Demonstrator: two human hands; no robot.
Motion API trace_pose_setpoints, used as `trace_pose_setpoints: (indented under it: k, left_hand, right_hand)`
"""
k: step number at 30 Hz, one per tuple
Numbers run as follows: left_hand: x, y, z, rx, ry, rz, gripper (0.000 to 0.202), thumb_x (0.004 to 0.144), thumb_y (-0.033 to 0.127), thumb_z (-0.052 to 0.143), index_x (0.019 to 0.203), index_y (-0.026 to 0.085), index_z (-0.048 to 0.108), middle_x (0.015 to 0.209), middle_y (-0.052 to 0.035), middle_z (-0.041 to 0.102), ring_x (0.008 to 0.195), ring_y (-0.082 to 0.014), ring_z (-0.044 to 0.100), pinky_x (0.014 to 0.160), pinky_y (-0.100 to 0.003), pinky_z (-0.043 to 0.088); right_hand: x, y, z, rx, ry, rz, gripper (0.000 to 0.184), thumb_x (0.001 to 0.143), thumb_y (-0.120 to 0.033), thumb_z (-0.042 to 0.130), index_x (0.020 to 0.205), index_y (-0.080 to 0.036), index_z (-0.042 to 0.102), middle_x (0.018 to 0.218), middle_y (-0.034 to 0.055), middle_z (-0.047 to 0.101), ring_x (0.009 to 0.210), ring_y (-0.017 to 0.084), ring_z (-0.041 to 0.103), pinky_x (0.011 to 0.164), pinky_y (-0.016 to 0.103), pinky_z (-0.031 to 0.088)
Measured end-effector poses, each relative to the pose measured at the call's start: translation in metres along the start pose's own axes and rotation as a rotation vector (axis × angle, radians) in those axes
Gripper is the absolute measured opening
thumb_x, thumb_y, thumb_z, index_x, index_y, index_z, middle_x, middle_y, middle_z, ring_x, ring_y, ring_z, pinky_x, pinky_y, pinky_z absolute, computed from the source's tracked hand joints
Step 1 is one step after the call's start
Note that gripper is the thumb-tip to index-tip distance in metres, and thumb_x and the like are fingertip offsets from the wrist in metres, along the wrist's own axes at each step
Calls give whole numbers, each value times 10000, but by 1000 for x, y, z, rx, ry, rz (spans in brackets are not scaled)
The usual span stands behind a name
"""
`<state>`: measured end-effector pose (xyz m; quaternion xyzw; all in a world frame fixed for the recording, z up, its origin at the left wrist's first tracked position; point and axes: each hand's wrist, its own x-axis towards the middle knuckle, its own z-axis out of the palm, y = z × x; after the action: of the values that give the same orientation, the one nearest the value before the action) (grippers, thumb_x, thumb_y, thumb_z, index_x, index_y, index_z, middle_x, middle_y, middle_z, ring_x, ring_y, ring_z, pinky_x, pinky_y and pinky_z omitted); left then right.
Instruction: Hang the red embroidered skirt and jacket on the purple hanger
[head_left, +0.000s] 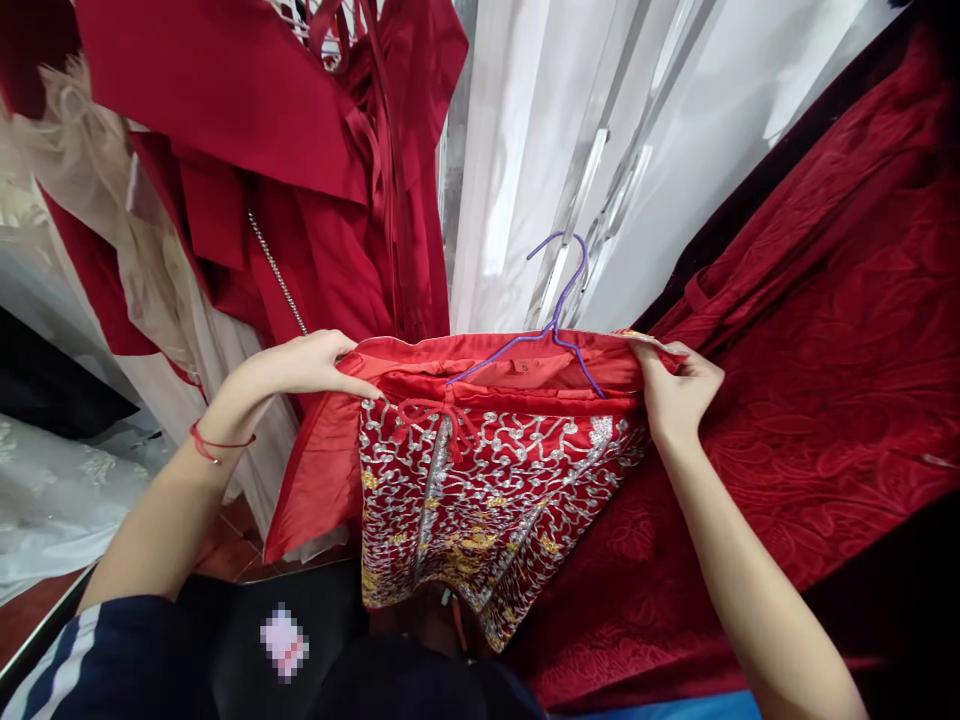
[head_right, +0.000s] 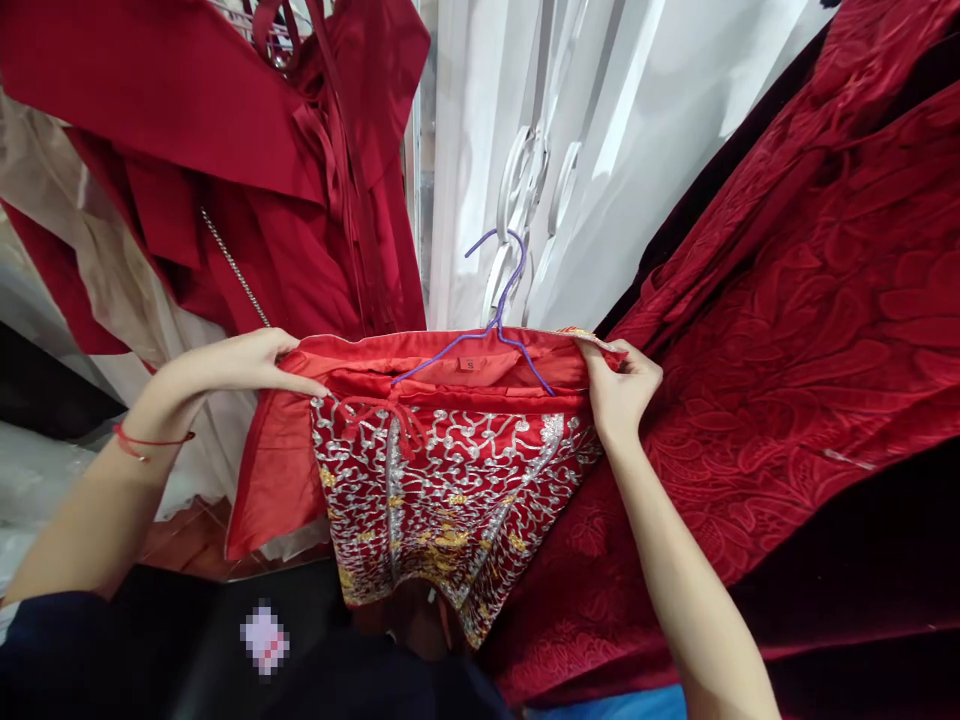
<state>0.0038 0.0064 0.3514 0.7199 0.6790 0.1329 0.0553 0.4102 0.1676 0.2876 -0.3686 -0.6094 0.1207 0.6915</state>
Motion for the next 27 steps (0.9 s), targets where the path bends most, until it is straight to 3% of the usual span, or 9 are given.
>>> trace_pose_setpoints:
  k: [4, 6, 9, 13, 15, 18, 21, 24, 27]
  left_hand:
    - [-6, -10, 24, 15, 105, -190, 585, 736, 671, 591, 421, 196, 455, 420, 19, 398, 434, -114, 340, 482, -273, 222]
    - [-8, -5, 29, 107, 267, -262, 501, 771, 609, 577, 477, 203, 562, 474, -16, 512, 471, -158, 447, 505, -282, 257]
    - [-13, 12, 24, 237, 590, -342, 335, 852, 476, 522, 785, 222, 728, 712, -72, 688, 659, -226, 607, 568, -288, 310]
    - [-36, 46, 30, 348, 899, -346, 307, 923, 373, 464, 922, 193, 713, 674, -65, 662, 630, -206, 606, 572, -286, 317]
    - [-52, 68, 60, 369, 857, -177, 280, 921, 366, 495, 839, 191, 698, 568, -37, 600, 527, -181, 556, 527, -289, 304]
    - [-63, 102, 130, 276, 553, 289, 211, 922, 296, 521, 801, 221, 677, 527, -7, 585, 426, -148, 522, 445, -297, 297]
    - [-49, 119, 179, 106, 230, 356, 187, 872, 395, 637, 914, 214, 659, 741, -79, 708, 614, -215, 678, 455, -349, 385]
    - [-32, 114, 170, -68, 153, 337, 339, 862, 533, 633, 981, 216, 642, 853, -91, 728, 721, -233, 695, 585, -370, 483]
    - [-23, 99, 130, -242, 406, 343, 318, 905, 536, 576, 979, 235, 647, 932, -56, 728, 813, -195, 685, 721, -348, 528]
  right_hand:
    - [0, -4, 2, -70, -38, -115, 386, 803, -339, 691, 565, -186, 428, 566, -74, 310, 571, 78, 265, 548, 246, 217]
    - [6, -5, 3, -117, -57, -155, 381, 816, -357, 679, 577, -189, 434, 568, -73, 311, 570, 80, 271, 549, 243, 228]
    - [24, 0, 5, -246, -83, -268, 367, 847, -375, 626, 599, -201, 419, 575, -63, 335, 562, 85, 303, 563, 246, 252]
    - [48, 12, 2, -501, -84, -492, 319, 858, -378, 539, 616, -211, 416, 585, -26, 396, 570, 109, 362, 579, 278, 242]
    - [49, 12, 2, -521, -54, -519, 306, 849, -375, 535, 618, -214, 414, 579, -27, 390, 561, 112, 360, 569, 279, 236]
    - [37, -1, 9, -397, 12, -439, 272, 854, -349, 555, 650, -214, 435, 585, -39, 405, 543, 105, 360, 564, 264, 269]
    - [21, -20, 21, -243, 127, -282, 269, 898, -387, 548, 714, -216, 453, 642, -31, 429, 597, 120, 397, 611, 264, 341]
    - [14, -25, 27, -246, 183, -205, 279, 919, -440, 513, 767, -206, 490, 681, -3, 465, 642, 147, 440, 654, 286, 382]
    - [17, -12, 22, -349, 158, -233, 296, 913, -444, 485, 783, -185, 548, 645, 9, 480, 578, 147, 430, 629, 301, 362]
